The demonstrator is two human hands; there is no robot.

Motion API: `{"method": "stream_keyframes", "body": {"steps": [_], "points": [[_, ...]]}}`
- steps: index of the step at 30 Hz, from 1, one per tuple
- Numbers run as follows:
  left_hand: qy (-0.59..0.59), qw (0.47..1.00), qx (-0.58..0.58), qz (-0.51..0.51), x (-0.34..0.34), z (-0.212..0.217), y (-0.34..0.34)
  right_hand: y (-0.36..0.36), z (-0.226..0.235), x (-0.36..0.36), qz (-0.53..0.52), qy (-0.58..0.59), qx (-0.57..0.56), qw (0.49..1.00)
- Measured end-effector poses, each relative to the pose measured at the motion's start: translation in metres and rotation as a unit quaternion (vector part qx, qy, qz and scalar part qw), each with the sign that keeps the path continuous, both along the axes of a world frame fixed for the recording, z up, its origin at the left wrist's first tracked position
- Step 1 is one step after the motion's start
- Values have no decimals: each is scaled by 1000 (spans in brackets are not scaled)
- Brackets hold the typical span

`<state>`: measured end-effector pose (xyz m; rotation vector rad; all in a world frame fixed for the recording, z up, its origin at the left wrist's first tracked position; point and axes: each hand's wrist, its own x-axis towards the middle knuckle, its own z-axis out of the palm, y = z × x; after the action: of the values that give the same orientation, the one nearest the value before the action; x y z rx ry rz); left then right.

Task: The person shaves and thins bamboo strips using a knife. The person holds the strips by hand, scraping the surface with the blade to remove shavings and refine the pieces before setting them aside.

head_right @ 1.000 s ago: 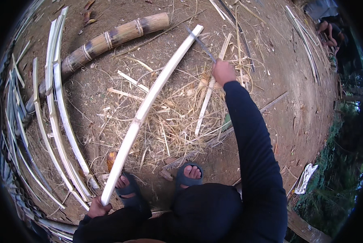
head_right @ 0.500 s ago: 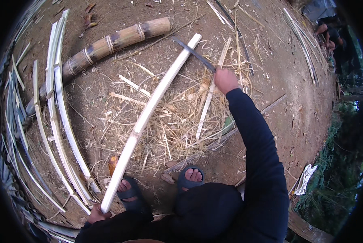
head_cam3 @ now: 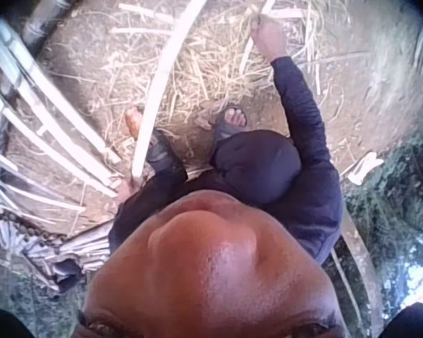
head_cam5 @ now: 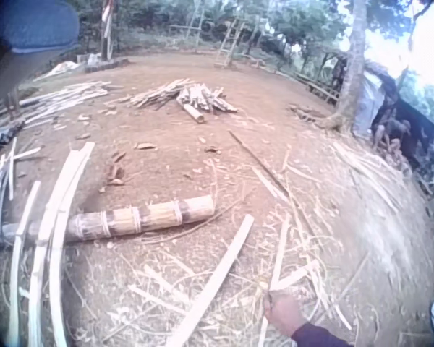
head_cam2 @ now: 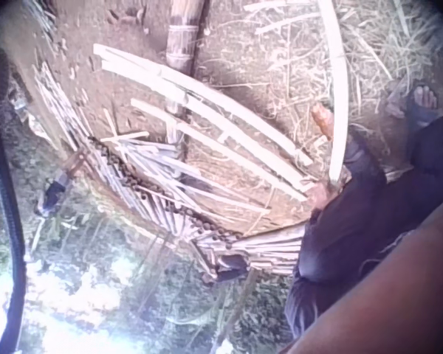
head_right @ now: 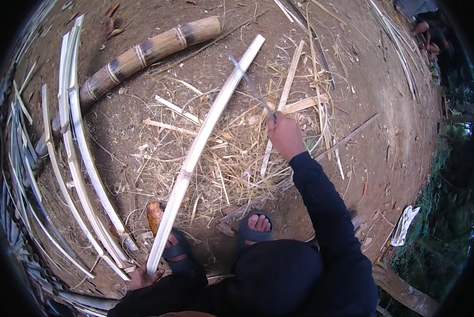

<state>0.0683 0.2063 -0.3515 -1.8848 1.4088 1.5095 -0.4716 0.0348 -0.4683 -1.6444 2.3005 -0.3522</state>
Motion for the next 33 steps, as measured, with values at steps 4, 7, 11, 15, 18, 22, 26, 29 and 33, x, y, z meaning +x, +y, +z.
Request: {"method": "stream_keyframes", "body": {"steps": [4, 7, 11, 15, 18, 22, 26, 29, 33], "points": [[110, 982, 87, 123, 35, -40, 34, 60, 10, 34, 20, -36, 42, 998], [127, 971, 110, 168, 33, -29, 29, 93, 22, 45, 19, -72, 52, 996], [165, 960, 115, 193, 15, -1, 14, 130, 49, 43, 30, -80, 73, 994], [201, 950, 95, 221, 14, 2, 31, 178, 57, 33, 13, -99, 112, 989], [216, 950, 78, 212, -2, 15, 20, 204, 46, 25, 14, -37, 163, 986], [315, 917, 60, 236, -24, 17, 15, 214, 26, 13, 52, 9, 97, 994], [402, 877, 37, 260, -81, 34, -9, 121, 96, 94, -28, -397, 104, 911], [440, 852, 1, 283, -123, 19, -10, 85, 174, 206, -66, -699, 36, 711], [474, 853, -115, 183, -154, 19, -4, 78, 191, 246, -115, -729, -71, 671]]}}
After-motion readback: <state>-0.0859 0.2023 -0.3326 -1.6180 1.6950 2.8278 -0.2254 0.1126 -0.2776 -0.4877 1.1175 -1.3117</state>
